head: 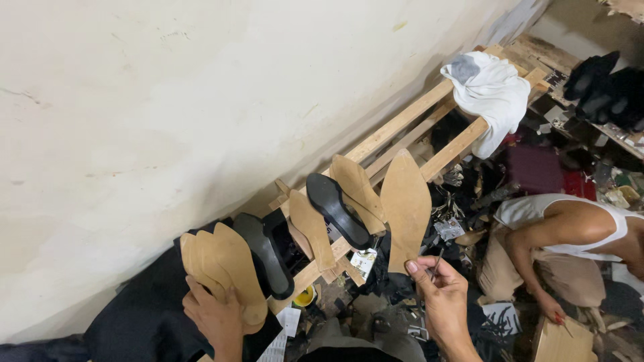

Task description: The person uses a wooden shoe insole template and a marking tool to trace multiple outlines onto a large sheet of black material. They repeatedly position the template, trace the shape, and move it to a new spot to create a row of identical insole outlines.

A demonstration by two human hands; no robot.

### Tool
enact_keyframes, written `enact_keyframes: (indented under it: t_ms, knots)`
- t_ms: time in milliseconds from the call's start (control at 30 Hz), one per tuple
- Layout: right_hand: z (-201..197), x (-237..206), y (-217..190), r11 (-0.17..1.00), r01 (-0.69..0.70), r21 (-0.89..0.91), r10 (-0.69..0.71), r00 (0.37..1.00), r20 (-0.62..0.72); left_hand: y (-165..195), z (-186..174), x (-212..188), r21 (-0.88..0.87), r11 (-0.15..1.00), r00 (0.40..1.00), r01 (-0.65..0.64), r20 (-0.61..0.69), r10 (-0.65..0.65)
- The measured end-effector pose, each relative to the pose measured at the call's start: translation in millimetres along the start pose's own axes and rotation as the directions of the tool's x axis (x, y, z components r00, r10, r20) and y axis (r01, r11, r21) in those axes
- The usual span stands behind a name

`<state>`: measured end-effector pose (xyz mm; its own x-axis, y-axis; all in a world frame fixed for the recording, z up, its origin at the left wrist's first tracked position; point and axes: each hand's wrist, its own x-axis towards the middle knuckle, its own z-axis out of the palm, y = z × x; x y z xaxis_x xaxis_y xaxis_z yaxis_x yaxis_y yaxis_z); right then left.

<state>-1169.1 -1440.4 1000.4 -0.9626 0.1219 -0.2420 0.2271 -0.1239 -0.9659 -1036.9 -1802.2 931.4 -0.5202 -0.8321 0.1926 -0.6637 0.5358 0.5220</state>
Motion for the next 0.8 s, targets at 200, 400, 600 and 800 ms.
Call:
enact_keyframes:
  t_ms: [200,400,600,800]
  knots:
    - [2,2,3,0.998,0.035,0.059,-0.036,0.999,0.010,2,6,-12,0.042,0.999,0.999,-0.025,-0.046,0.027]
    - [-2,-2,-1,0.995,0.018,0.094,-0.022,0.999,0.036,62,-2,-19,-0.102,0.979,0.983,-0.175,-0.075,0.168]
    - [1,-10,11,0.958,-0.162,-0.236,0.216,0.950,0.227,157,33,-46,-0.749,0.282,0.665,0.599,0.662,0.346]
    - [3,-21,40,0.936,-0.276,-0.220,0.335,0.889,0.312,188,72,-59,-0.801,0.268,0.718,0.535,0.598,0.355]
